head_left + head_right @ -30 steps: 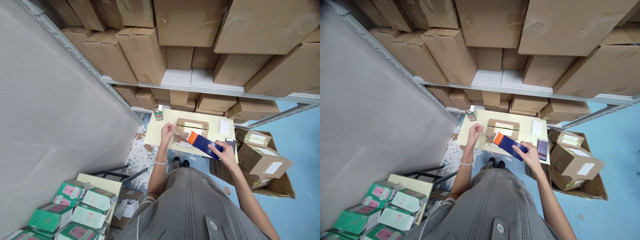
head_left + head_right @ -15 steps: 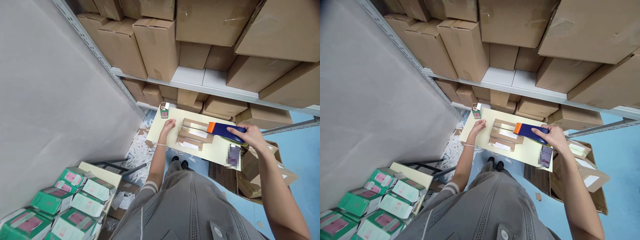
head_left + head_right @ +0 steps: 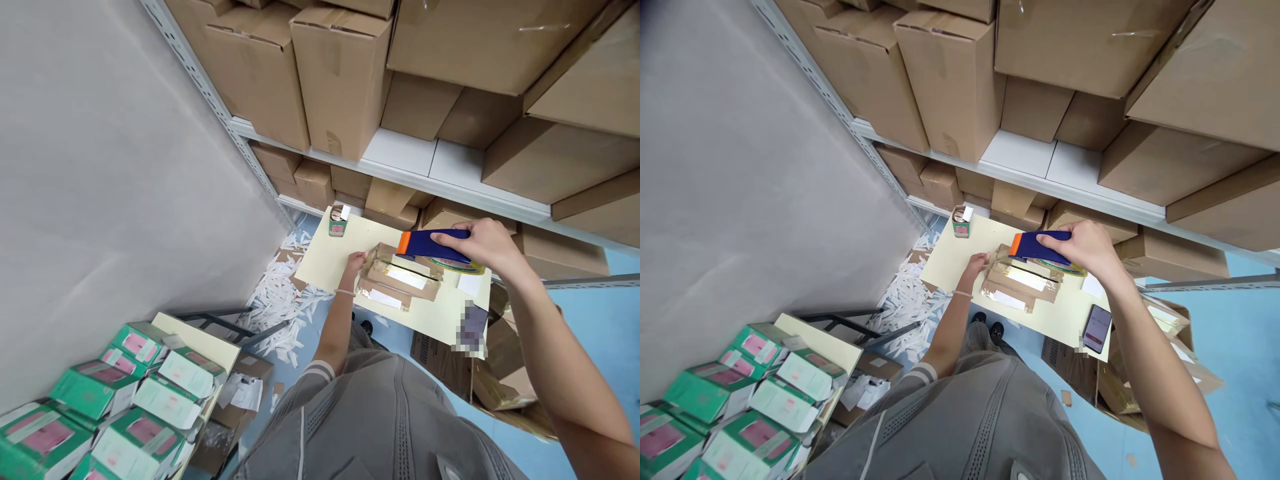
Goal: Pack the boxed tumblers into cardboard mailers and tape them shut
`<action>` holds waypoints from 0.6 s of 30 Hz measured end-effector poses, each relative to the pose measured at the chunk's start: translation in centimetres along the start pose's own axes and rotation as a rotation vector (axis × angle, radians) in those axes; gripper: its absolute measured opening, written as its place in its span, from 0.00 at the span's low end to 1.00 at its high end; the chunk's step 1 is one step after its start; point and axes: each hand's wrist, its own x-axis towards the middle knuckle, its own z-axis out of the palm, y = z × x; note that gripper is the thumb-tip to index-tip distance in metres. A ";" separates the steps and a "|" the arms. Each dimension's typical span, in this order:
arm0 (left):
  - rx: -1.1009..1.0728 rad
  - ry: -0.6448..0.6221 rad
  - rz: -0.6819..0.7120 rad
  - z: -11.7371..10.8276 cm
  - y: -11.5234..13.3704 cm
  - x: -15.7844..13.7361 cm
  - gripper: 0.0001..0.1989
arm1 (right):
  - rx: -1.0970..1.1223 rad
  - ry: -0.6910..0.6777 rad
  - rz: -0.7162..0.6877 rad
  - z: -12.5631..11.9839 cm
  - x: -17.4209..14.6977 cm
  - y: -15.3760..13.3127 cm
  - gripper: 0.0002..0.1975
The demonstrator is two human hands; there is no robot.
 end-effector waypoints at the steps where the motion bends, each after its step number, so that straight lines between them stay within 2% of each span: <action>1: 0.013 0.017 -0.005 0.2 -0.3 0.1 0.16 | -0.002 -0.002 -0.013 0.1 0.3 -0.2 0.27; 5: 0.089 0.101 -0.031 1.3 -1.0 0.9 0.15 | 0.025 -0.001 -0.085 0.3 0.9 -1.0 0.26; 9: 0.185 0.162 -0.026 1.9 -1.5 1.1 0.11 | -0.028 -0.053 -0.032 -0.1 0.7 -1.9 0.23; 13: 0.288 0.175 -0.039 1.7 -1.7 0.9 0.07 | -0.029 -0.074 -0.003 0.0 0.6 -2.2 0.23; 15: 0.346 0.173 -0.049 1.4 -1.9 0.8 0.10 | -0.018 -0.071 -0.011 0.0 0.7 -2.0 0.23; 18: 0.447 0.126 -0.076 1.0 -2.3 0.6 0.22 | -0.011 -0.057 -0.015 -0.2 0.8 -2.0 0.25</action>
